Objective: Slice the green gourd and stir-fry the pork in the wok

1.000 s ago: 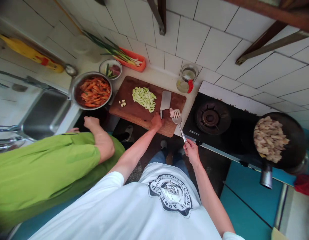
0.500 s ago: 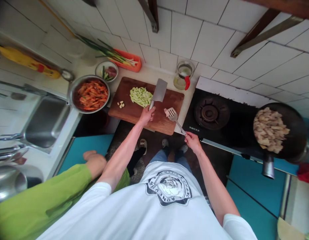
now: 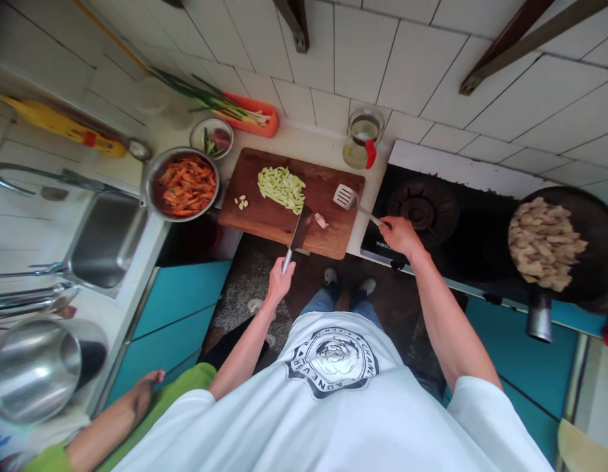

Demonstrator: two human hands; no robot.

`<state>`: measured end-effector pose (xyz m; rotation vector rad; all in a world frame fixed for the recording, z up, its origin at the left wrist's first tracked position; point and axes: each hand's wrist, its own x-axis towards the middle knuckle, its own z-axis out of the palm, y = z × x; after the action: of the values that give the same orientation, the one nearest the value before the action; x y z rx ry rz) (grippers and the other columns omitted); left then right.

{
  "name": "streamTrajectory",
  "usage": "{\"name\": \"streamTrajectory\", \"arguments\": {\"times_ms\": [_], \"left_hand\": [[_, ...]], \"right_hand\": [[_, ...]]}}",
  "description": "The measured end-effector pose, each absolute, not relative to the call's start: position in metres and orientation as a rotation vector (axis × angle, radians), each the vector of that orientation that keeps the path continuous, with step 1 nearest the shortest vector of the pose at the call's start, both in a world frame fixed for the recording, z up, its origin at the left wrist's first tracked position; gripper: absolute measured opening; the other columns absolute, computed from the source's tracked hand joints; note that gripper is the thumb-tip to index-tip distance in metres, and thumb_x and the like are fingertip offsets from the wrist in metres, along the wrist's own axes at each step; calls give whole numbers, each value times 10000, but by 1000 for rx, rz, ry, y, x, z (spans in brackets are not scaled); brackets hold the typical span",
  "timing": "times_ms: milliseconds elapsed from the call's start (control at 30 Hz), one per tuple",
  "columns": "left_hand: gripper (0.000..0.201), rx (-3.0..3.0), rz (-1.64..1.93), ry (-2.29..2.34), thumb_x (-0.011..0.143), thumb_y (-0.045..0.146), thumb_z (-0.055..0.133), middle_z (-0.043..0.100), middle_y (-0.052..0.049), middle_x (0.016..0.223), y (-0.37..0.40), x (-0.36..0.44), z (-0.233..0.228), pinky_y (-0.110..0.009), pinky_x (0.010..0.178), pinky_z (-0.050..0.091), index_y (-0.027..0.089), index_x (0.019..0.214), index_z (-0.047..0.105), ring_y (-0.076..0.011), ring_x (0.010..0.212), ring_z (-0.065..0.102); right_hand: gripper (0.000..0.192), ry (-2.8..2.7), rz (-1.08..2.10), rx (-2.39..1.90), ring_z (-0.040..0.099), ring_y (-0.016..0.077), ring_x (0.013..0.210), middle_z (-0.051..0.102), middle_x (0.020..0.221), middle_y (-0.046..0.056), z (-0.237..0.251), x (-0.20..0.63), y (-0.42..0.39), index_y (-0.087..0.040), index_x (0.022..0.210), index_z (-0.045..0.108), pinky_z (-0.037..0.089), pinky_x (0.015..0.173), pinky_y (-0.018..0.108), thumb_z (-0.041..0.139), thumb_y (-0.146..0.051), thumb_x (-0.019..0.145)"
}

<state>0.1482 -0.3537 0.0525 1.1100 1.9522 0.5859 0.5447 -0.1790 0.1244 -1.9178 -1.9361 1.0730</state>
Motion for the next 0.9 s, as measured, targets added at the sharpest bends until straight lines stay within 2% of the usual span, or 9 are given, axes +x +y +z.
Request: {"name": "streamTrajectory", "arguments": {"times_ms": [167, 333, 433, 600, 733, 900], "left_hand": [[310, 1171, 550, 1970, 973, 454, 610, 698, -18, 875, -374, 141, 44, -303, 766, 500, 218, 1166, 662, -202, 775, 653], [327, 1214, 525, 1976, 974, 472, 606, 695, -21, 884, -374, 131, 43, -305, 769, 486, 221, 1177, 652, -204, 779, 646], [338, 1228, 529, 1943, 980, 491, 602, 684, -14, 883, -367, 131, 42, -293, 757, 474, 216, 1173, 641, -192, 767, 631], [352, 1214, 577, 1887, 1028, 520, 542, 674, -12, 860, -352, 151, 40, -286, 752, 469, 206, 1156, 637, -186, 773, 630], [366, 1169, 596, 1824, 1070, 496, 496, 691, -30, 879, -336, 184, 38, -299, 767, 484, 194, 1243, 611, -200, 788, 656], [323, 1124, 571, 1825, 1075, 402, 542, 743, -112, 1061, -320, 224, 31, -351, 908, 517, 170, 1295, 586, -256, 990, 723]], "right_hand": [[426, -1973, 1290, -1921, 701, 226, 746, 793, 834, 68, 122, 528, -252, -167, 1239, 824, 509, 699, 300, 586, -409, 983], [474, -2058, 917, -2152, 759, 324, 1028, 807, 1188, 143, 122, 507, -281, -216, 1416, 740, 555, 887, 392, 537, -344, 1008], [498, -2049, 785, -2190, 755, 336, 1080, 775, 1293, 167, 126, 500, -283, -198, 1469, 694, 558, 939, 415, 510, -344, 1029], [516, -1917, 805, -2197, 758, 342, 1072, 795, 1224, 178, 124, 502, -298, -155, 1451, 704, 570, 930, 408, 501, -344, 1016], [552, -1708, 830, -2198, 765, 338, 998, 812, 1130, 172, 116, 508, -322, -148, 1465, 695, 574, 899, 418, 497, -385, 1007], [549, -1574, 908, -2126, 755, 301, 878, 813, 981, 130, 111, 509, -348, -163, 1433, 714, 579, 821, 384, 500, -449, 1016]]}}
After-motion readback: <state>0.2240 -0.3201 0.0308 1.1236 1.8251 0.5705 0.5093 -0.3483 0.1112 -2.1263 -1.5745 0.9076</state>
